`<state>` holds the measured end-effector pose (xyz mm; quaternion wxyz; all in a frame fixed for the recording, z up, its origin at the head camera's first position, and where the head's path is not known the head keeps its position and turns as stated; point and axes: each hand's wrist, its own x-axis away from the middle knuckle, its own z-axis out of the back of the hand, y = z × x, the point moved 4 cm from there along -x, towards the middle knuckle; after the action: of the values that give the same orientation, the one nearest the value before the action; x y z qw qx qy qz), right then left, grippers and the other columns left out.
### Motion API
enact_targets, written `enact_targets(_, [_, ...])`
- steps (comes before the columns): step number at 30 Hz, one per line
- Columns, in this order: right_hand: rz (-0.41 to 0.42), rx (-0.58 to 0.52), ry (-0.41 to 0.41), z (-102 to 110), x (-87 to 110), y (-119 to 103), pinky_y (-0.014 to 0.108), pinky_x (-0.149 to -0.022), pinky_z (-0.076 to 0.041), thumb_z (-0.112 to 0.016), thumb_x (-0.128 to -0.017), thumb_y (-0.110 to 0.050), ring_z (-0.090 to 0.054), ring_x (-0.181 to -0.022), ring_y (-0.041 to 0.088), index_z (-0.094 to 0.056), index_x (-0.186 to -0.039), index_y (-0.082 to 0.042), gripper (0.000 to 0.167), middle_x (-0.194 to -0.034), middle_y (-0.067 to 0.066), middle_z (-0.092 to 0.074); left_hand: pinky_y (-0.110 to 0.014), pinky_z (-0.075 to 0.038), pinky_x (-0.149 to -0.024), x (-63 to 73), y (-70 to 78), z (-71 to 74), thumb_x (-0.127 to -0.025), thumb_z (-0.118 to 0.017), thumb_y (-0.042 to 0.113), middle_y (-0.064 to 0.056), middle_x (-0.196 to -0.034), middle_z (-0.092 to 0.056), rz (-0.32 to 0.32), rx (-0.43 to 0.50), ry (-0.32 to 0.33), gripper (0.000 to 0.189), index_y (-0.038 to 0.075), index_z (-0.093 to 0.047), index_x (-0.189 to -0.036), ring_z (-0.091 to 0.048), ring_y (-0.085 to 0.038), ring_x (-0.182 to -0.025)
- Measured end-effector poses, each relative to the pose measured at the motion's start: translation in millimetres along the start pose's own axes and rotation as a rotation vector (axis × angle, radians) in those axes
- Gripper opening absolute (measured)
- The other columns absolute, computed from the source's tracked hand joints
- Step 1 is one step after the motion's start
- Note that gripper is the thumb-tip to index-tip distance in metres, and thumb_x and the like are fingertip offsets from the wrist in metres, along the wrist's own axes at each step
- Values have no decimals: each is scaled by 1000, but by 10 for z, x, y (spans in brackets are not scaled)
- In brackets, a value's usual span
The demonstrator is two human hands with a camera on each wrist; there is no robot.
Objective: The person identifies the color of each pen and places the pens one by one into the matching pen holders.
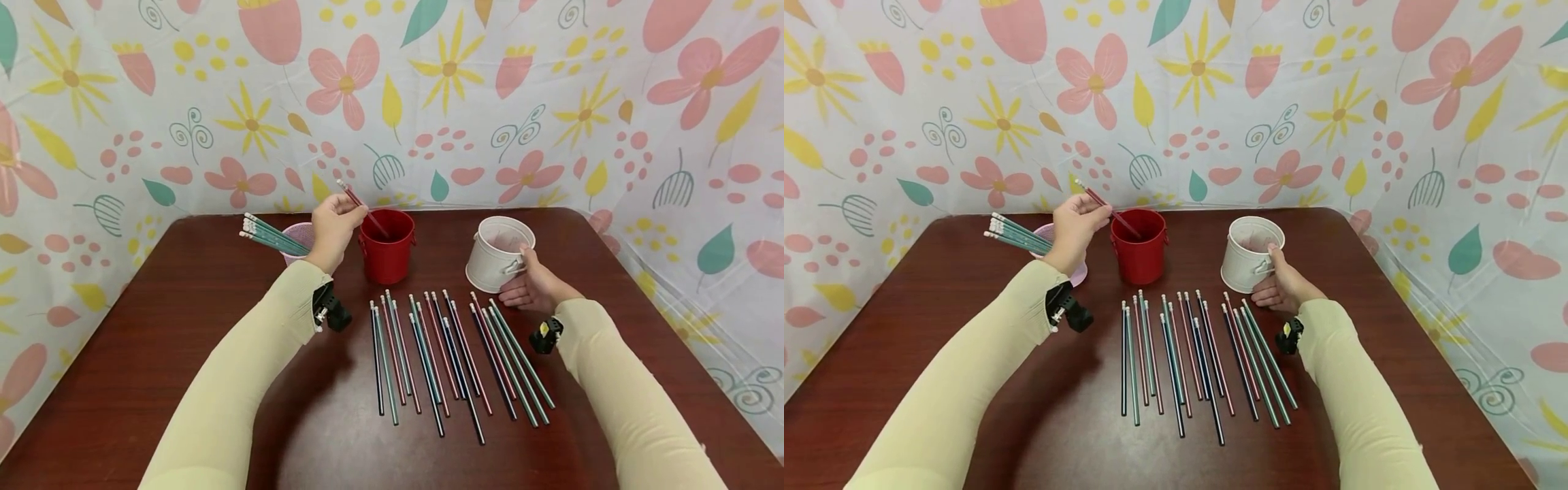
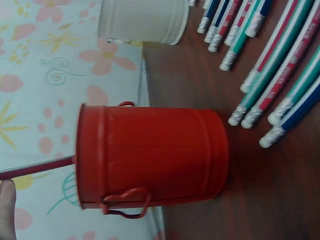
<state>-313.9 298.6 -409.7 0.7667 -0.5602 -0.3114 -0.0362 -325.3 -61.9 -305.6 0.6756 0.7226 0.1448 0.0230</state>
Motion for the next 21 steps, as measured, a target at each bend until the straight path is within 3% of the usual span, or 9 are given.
enact_targets(4, [1,-8,-9,-15,-4,3,55,-109,-26,8,-85,-72,-66,-85,18,-32,-128,27,115,-93,13,-68,-25,-52,-72,26,-105,-18,-84,-70,1,-10,-90,-66,50,-100,-10,12,-2,-64,-94,-59,-8,-71])
enact_targets(8, [0,-19,-8,-18,-10,6,55,-109,-24,8,-85,-72,-66,-84,18,-32,-128,27,115,-92,13,-68,-26,-51,-72,39,-169,-23,-84,-70,2,-16,-97,-68,52,-147,-9,14,-3,-65,-96,-59,-11,-75])
enact_targets(13, [-6,-27,-2,-10,-15,5,55,-109,-24,8,-85,-72,-66,-84,19,-33,-127,26,115,-92,13,-68,-27,-51,-73,44,-232,-47,-83,-70,0,-17,-97,-68,54,-132,-17,14,-3,-65,-96,-59,-12,-77])
enact_targets(21, [-8,-39,1,-12,-3,-2,55,-110,-24,8,-86,-72,-66,-83,19,-33,-127,27,114,-90,12,-68,-18,-47,-65,69,-334,-110,-79,-67,-13,-15,-90,-69,74,-45,-3,17,-4,-63,-93,-59,-8,-74])
